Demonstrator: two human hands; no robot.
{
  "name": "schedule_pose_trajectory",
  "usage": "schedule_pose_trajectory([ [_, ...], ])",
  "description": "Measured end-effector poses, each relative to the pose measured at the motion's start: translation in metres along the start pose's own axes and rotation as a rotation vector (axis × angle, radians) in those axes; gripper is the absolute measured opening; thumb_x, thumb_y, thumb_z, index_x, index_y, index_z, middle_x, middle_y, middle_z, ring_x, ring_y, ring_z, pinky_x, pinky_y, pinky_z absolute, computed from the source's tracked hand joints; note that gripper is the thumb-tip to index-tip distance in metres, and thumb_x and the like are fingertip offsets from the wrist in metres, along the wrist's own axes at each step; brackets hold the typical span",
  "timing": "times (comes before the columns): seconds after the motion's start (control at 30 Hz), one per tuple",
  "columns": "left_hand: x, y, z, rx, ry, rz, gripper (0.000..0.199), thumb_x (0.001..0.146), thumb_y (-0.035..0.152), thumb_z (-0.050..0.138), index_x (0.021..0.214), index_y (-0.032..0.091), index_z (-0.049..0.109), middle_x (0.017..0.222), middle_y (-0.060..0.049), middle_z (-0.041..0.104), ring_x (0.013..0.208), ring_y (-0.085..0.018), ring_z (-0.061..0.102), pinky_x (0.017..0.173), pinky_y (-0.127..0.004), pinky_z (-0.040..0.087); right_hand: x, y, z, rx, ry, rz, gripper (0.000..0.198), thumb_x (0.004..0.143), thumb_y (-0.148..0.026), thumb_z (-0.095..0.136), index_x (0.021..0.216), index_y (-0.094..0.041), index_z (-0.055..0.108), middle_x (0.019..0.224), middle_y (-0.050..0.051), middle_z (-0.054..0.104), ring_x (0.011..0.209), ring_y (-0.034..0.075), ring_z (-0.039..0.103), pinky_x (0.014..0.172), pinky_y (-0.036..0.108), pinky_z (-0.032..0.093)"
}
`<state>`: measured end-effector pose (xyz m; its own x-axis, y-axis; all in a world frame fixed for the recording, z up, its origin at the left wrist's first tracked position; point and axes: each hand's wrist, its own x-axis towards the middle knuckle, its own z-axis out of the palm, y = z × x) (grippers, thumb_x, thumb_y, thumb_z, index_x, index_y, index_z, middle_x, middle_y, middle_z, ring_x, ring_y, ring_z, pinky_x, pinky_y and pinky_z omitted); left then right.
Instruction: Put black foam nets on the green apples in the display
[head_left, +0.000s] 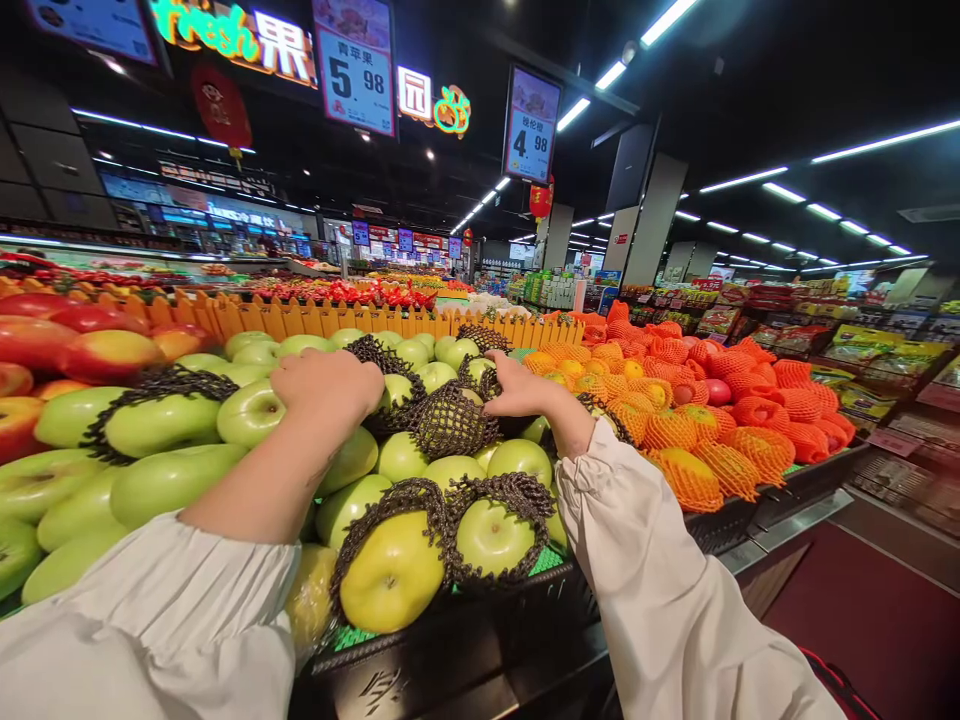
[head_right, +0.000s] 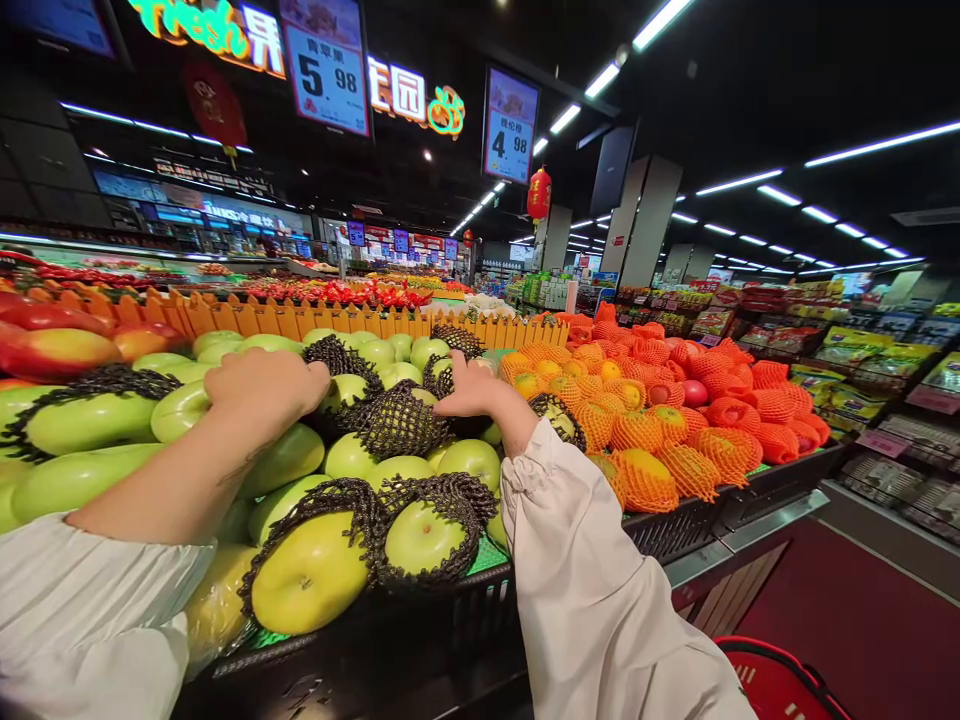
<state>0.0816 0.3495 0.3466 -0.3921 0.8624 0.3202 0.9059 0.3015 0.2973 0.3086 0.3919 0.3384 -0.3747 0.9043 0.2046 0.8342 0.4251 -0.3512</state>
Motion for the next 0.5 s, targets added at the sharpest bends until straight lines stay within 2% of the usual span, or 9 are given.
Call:
schedule_pose_trajectory([
  [0.1, -0.004, 0.003, -0.003, 0.023, 0.028, -0.018, 0.063, 0.091, 0.034, 0.031, 0.127, -0.007, 0.063, 0.137, -0.034, 0.054, 0.13, -0.046, 0.051, 0.101, -0.054, 0.045, 0.0, -0.003, 0.001, 0.091, 0.049, -0.021, 0.09, 0.075, -0.04, 0.07, 0.151, -0.015, 0.03, 0.151, 0.022, 0.047, 0.139, 0.037, 0.047, 0.115, 0.054, 0.041],
  [0.2, -0.011, 0.007, -0.007, -0.004, 0.182, 0.074, 0.062, 0.09, 0.031, 0.031, 0.124, -0.008, 0.064, 0.129, -0.032, 0.058, 0.125, -0.045, 0.054, 0.102, -0.054, 0.045, 0.003, -0.006, 0.002, 0.212, 0.16, -0.118, 0.08, 0.08, -0.039, 0.063, 0.15, -0.016, 0.032, 0.153, 0.02, 0.044, 0.143, 0.034, 0.041, 0.119, 0.053, 0.035],
  [0.33, -0.017, 0.01, -0.006, -0.052, 0.355, 0.155, 0.06, 0.09, 0.031, 0.031, 0.124, -0.007, 0.062, 0.127, -0.03, 0.06, 0.123, -0.043, 0.055, 0.102, -0.055, 0.047, 0.008, -0.008, 0.005, 0.483, 0.297, -0.274, 0.064, 0.08, -0.032, 0.062, 0.139, -0.02, 0.043, 0.143, 0.014, 0.053, 0.137, 0.024, 0.049, 0.116, 0.043, 0.041],
  [0.4, -0.013, 0.007, -0.003, -0.069, 0.33, 0.085, 0.062, 0.091, 0.034, 0.036, 0.134, -0.007, 0.054, 0.141, -0.033, 0.051, 0.134, -0.047, 0.048, 0.105, -0.058, 0.044, 0.009, -0.009, 0.006, 0.56, 0.29, -0.301, 0.058, 0.079, -0.031, 0.064, 0.133, -0.019, 0.048, 0.139, 0.014, 0.056, 0.133, 0.023, 0.053, 0.111, 0.04, 0.046],
  [0.5, 0.002, -0.003, 0.002, -0.011, 0.132, -0.126, 0.075, 0.089, 0.035, 0.048, 0.149, -0.008, 0.035, 0.16, -0.038, 0.026, 0.148, -0.054, 0.028, 0.111, -0.066, 0.034, 0.01, -0.008, 0.007, 0.616, 0.28, -0.315, 0.054, 0.078, -0.029, 0.066, 0.129, -0.015, 0.053, 0.134, 0.015, 0.06, 0.126, 0.023, 0.058, 0.106, 0.038, 0.05],
])
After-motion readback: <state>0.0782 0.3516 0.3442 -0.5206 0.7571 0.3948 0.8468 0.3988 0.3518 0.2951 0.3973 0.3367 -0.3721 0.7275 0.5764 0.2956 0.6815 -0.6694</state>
